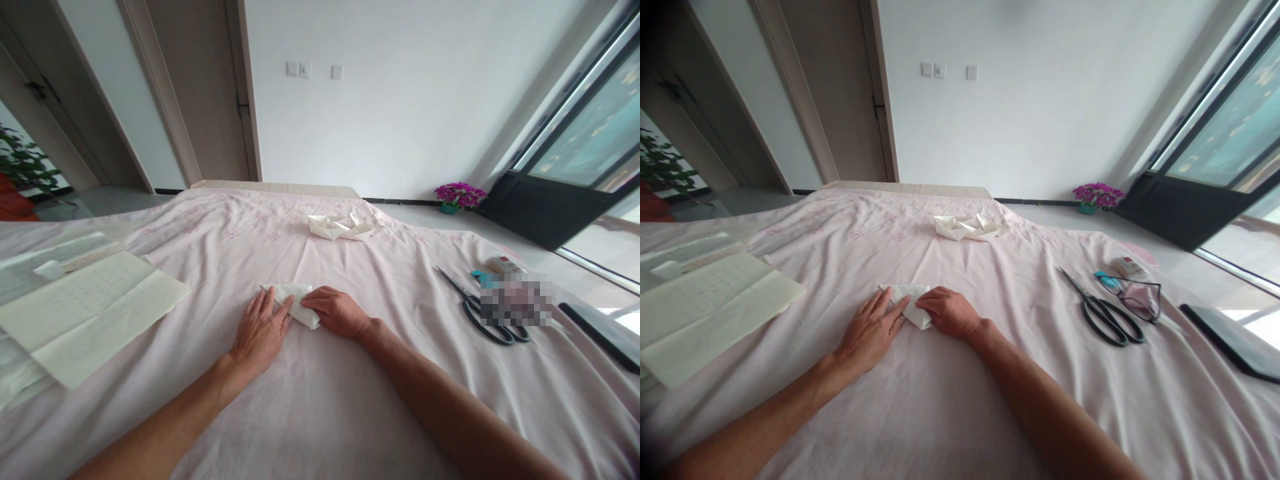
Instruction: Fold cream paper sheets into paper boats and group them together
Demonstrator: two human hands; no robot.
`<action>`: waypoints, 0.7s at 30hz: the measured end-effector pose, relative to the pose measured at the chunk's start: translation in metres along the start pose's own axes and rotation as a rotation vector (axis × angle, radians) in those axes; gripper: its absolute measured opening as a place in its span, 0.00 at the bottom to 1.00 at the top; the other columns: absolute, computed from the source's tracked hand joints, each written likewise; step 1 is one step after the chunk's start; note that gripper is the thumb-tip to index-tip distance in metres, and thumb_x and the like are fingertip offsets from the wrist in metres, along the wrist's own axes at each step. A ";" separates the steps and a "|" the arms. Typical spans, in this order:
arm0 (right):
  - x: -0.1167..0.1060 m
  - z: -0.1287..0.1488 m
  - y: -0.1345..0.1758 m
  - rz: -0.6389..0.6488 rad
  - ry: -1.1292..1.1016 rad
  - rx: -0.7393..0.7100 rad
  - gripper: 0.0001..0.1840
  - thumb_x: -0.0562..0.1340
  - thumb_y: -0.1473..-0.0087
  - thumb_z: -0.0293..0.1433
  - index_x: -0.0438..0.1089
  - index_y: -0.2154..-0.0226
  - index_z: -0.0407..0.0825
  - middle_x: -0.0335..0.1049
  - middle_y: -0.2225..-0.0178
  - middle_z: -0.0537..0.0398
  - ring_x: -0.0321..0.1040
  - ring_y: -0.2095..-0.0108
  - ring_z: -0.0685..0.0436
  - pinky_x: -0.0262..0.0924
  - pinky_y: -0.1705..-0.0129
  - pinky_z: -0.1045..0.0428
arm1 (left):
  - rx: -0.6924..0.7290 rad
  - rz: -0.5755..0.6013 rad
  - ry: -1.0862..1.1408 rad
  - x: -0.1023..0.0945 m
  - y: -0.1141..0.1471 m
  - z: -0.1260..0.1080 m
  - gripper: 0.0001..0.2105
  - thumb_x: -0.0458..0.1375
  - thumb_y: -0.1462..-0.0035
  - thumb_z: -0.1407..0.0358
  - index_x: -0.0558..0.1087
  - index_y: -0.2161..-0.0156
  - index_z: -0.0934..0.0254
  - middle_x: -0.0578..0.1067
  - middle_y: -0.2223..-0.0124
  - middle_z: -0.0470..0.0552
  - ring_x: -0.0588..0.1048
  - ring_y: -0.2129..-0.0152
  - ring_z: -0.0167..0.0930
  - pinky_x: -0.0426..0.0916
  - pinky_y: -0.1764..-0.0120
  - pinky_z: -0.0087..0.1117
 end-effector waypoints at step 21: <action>0.017 0.023 -0.022 0.094 0.360 0.212 0.08 0.57 0.39 0.34 0.72 0.63 0.52 0.68 0.62 0.53 0.60 0.60 0.45 0.55 0.59 0.52 | 0.024 0.016 0.264 -0.027 0.000 -0.001 0.13 0.60 0.46 0.61 0.75 0.57 0.63 0.77 0.54 0.54 0.73 0.55 0.36 0.67 0.50 0.36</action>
Point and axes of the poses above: each hand's wrist, its own y-axis away from the middle knuckle, its own x-axis out of the palm, z = x × y, the point moved 4 cm from there along -y, towards the middle knuckle
